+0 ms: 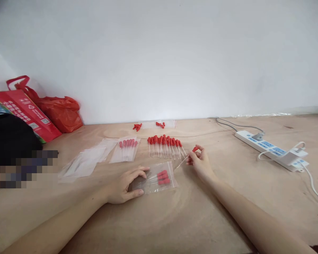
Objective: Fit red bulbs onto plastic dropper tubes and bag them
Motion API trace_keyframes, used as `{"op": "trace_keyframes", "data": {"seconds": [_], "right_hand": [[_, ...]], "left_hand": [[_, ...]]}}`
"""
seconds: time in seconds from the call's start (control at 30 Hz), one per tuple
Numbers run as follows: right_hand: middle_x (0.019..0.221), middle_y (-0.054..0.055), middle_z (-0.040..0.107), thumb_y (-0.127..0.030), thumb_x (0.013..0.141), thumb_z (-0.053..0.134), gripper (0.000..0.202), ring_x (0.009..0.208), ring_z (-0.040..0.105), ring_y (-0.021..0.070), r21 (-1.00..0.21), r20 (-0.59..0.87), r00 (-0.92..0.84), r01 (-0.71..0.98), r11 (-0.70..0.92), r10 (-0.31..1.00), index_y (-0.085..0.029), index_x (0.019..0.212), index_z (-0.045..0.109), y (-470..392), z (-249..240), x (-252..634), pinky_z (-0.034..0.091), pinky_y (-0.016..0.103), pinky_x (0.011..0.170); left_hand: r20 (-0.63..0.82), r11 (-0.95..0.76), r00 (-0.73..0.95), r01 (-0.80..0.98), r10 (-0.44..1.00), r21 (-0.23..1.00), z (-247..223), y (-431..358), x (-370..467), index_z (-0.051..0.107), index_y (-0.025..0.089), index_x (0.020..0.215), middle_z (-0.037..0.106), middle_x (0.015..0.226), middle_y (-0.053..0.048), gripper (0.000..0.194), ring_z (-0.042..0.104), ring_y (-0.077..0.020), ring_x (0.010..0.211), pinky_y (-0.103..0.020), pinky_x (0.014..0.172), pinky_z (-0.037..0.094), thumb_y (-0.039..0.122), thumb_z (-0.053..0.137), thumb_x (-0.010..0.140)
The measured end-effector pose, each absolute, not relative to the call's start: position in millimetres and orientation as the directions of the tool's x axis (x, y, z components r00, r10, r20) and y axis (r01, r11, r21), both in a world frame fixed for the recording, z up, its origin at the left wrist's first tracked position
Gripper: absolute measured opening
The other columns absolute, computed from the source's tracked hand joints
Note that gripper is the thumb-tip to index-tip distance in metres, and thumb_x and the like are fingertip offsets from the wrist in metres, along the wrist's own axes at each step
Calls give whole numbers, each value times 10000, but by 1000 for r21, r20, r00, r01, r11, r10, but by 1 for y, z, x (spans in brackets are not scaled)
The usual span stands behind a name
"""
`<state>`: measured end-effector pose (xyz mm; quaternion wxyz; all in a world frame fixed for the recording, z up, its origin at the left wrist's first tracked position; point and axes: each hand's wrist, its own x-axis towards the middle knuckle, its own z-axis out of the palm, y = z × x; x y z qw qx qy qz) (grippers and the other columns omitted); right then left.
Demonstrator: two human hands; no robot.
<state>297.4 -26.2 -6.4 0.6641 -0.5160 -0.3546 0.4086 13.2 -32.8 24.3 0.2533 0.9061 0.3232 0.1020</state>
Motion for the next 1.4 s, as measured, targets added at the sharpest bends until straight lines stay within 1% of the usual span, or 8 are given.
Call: {"op": "trace_keyframes", "data": {"seconds": [0.17, 0.37, 0.6, 0.77, 0.93, 1.1, 1.23, 1.4], "right_hand": [[583, -82, 546, -325, 607, 659, 482, 506, 551, 106, -952, 23, 421, -267, 149, 907, -250, 964, 344, -28, -13, 281, 495, 238, 501], [661, -36, 584, -392, 592, 680, 385, 580, 574, 106, -942, -39, 233, -333, 42, 972, -216, 826, 431, -37, -12, 265, 492, 258, 593], [517, -53, 485, -416, 604, 661, 332, 447, 378, 62, -995, 40, 45, 98, 35, 998, -155, 799, 590, -37, -18, 266, 326, 200, 438], [829, 27, 580, -376, 651, 629, 222, 614, 493, 103, -916, 166, -82, 355, 185, 983, -177, 740, 668, -25, -20, 268, 433, 255, 607], [752, 34, 631, -366, 707, 570, 210, 800, 562, 172, -903, 199, -231, 333, 270, 952, -194, 694, 690, -17, -17, 264, 439, 314, 770], [563, 8, 613, -391, 649, 615, 256, 505, 531, 122, -961, 29, -177, 267, 77, 984, -158, 542, 617, -16, -19, 260, 415, 234, 486], [518, -18, 580, -347, 641, 606, 218, 494, 501, 101, -931, 49, -155, 350, 101, 987, -150, 549, 603, -10, -13, 270, 394, 211, 489], [559, -7, 582, -293, 662, 556, 141, 493, 499, 98, -823, 144, 201, 568, 5, 969, -157, 639, 581, 26, -4, 293, 376, 205, 485]], "left_hand": [[37, -675, 776, 522, 629, 522, 24, -33, 13, 412, 231, 1106, 393, 1316, -67, 368, 378, -242, 1195, -415, 977, 323, 319, 542, 773], [42, -677, 775, 522, 630, 518, 23, -32, 13, 318, 234, 1244, 416, 1297, -67, 527, 388, -239, 1186, -404, 985, 323, 346, 537, 778], [47, -688, 781, 518, 623, 509, 22, -31, 13, 300, 246, 1278, 396, 1321, -61, 553, 364, -251, 1204, -419, 997, 301, 338, 529, 783], [37, -683, 780, 522, 624, 511, 23, -32, 13, 300, 247, 1281, 384, 1331, -62, 552, 351, -254, 1213, -423, 1000, 298, 354, 525, 789], [39, -687, 779, 527, 626, 501, 24, -32, 14, 300, 241, 1283, 382, 1333, -61, 543, 342, -250, 1222, -417, 1005, 294, 350, 515, 797], [37, -693, 784, 524, 620, 495, 24, -32, 14, 301, 234, 1282, 393, 1325, -58, 547, 362, -243, 1210, -400, 1002, 305, 347, 518, 793], [16, -686, 781, 539, 624, 489, 25, -32, 13, 287, 230, 1289, 377, 1336, -66, 563, 354, -247, 1214, -402, 1000, 308, 352, 520, 791], [19, -693, 792, 523, 611, 497, 24, -31, 13, 294, 224, 1286, 371, 1344, -67, 554, 340, -244, 1225, -405, 1010, 294, 360, 513, 796]]}}
